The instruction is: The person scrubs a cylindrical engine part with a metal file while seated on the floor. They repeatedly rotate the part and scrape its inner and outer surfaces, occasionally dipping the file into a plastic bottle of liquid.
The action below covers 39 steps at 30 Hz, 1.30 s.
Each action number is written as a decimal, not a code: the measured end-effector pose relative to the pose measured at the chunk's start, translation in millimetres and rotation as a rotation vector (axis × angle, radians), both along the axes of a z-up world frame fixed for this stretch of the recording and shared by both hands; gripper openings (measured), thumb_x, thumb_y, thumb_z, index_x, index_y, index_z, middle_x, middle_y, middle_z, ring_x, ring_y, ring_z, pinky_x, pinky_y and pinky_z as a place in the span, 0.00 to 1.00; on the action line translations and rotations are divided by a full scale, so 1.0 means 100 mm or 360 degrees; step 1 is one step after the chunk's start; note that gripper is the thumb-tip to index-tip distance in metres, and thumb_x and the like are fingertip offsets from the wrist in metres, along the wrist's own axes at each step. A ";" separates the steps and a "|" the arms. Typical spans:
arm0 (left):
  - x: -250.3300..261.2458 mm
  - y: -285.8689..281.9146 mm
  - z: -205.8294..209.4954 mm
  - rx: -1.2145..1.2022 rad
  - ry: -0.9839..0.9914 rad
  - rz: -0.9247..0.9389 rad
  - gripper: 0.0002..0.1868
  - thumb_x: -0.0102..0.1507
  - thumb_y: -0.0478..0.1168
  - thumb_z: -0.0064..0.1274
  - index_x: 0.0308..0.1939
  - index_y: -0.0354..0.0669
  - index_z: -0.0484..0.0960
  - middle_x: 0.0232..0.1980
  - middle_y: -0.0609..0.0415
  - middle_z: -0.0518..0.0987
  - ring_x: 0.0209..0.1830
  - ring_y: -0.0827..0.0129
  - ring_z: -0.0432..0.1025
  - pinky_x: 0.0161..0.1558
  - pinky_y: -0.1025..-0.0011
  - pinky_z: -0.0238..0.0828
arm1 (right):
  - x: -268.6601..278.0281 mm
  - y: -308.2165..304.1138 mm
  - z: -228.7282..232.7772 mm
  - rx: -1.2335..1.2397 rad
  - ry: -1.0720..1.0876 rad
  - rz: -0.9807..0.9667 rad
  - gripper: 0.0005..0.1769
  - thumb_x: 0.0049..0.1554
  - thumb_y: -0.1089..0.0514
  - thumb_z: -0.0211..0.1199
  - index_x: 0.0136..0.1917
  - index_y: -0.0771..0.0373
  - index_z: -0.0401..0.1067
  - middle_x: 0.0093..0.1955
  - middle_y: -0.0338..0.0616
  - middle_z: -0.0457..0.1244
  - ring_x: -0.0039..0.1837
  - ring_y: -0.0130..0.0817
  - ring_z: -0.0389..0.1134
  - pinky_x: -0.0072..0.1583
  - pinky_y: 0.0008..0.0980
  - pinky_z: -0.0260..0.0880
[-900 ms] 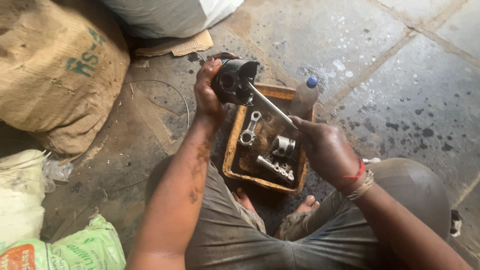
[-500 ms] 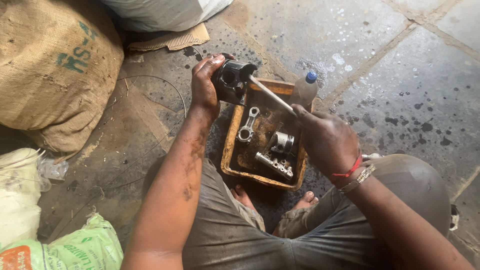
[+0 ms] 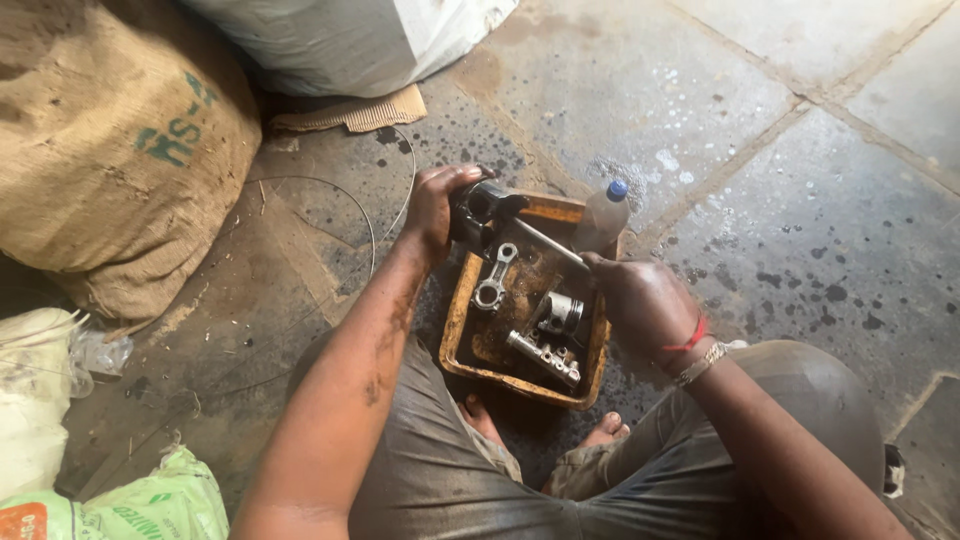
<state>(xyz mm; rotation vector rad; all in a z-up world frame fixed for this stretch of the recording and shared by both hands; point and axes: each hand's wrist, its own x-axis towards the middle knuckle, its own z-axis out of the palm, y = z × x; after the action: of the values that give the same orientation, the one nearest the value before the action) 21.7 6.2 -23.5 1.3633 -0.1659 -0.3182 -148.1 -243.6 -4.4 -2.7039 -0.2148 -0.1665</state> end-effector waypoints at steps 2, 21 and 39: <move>0.03 0.05 -0.05 0.0051 0.0117 0.0000 0.19 0.60 0.50 0.47 0.42 0.39 0.83 0.36 0.48 0.82 0.30 0.66 0.78 0.31 0.65 0.79 | 0.10 0.01 -0.11 0.0125 0.0247 -0.0062 0.12 0.63 0.60 0.57 0.56 0.55 0.80 0.33 0.44 0.71 0.32 0.32 0.72 0.36 0.34 0.74; 0.00 0.05 0.07 -0.0070 0.0269 -0.0030 0.22 0.59 0.55 0.46 0.44 0.43 0.80 0.38 0.50 0.81 0.37 0.62 0.77 0.39 0.59 0.80 | -0.11 0.25 0.06 -0.0263 -0.0136 -0.0278 0.16 0.63 0.54 0.59 0.62 0.45 0.78 0.34 0.44 0.69 0.32 0.38 0.70 0.32 0.40 0.69; -0.04 0.11 0.23 0.0128 0.0389 -0.0180 0.19 0.58 0.56 0.49 0.42 0.46 0.77 0.35 0.52 0.78 0.32 0.64 0.76 0.34 0.59 0.79 | -0.09 0.26 0.04 -0.0602 -0.0122 -0.0233 0.15 0.65 0.53 0.58 0.64 0.46 0.76 0.34 0.38 0.70 0.27 0.27 0.67 0.25 0.29 0.61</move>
<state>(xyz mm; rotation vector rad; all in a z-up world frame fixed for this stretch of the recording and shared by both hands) 17.6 16.9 -0.4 1.3848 -0.0270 -0.5880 -156.8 -217.2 -0.2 -3.0942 -0.0751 -0.2996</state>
